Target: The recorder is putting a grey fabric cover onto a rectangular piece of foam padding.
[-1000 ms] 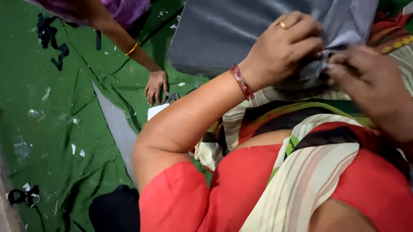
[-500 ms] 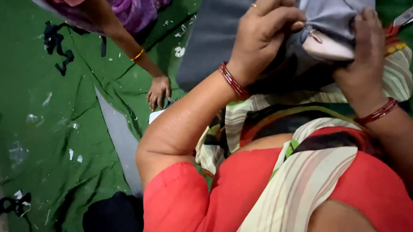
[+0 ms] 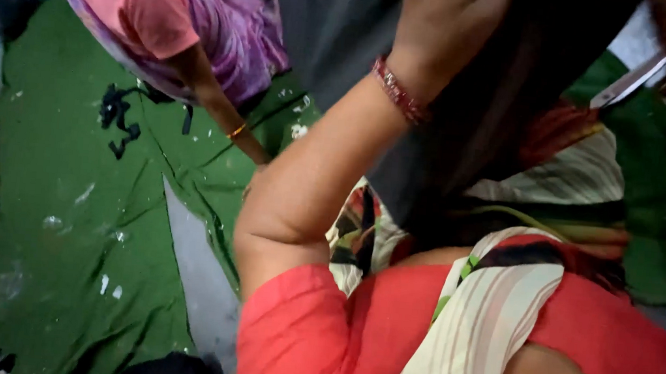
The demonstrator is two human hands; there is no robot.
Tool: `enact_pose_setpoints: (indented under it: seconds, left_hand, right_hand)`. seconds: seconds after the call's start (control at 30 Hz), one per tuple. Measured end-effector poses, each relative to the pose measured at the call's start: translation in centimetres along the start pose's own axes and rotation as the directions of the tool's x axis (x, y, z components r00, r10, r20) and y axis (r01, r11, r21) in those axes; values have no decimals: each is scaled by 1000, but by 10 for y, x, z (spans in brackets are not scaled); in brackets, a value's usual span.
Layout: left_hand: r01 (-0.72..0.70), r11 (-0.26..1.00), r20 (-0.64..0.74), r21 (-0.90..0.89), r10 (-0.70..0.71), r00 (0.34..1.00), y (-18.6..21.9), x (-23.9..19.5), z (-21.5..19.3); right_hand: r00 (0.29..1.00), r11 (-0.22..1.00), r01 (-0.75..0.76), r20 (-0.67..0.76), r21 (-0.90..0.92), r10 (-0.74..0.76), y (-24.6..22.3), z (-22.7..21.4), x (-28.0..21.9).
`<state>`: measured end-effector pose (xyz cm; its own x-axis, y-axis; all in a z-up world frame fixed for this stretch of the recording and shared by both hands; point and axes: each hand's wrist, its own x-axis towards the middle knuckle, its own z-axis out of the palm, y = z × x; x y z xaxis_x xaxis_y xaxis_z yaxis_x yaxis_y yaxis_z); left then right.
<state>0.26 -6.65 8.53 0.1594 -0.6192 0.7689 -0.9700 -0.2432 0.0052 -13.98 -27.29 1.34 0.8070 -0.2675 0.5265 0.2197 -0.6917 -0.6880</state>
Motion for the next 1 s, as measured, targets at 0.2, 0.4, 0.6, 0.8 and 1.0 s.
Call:
enact_pose_setpoints:
  seconds: [0.2,0.4,0.6,0.8,1.0]
  left_hand:
    - [221,864,-164,-451,-324,932,25,-46,-21]
    - [262,815,-143,-517,-384,912,59,-59,-24]
    - [182,796,-103,-577,-292,951,98,-61,-3]
    - [125,770,-27,-626,-182,983,137,-57,11]
    - [4,806,-18,-592,-18,1000,151,-56,1]
  right_hand:
    - [997,986,80,9,149,-82,-99,3,-3]
    - [923,900,339,-87,-275,-374,-150,-2,-29]
    - [969,831,196,-29,-520,-247,-132,-27,-81]
    - [993,917,-35,-120,-396,-13,-124,-54,-127]
    - [943,839,-226,-103,495,315,-96,-56,-157]
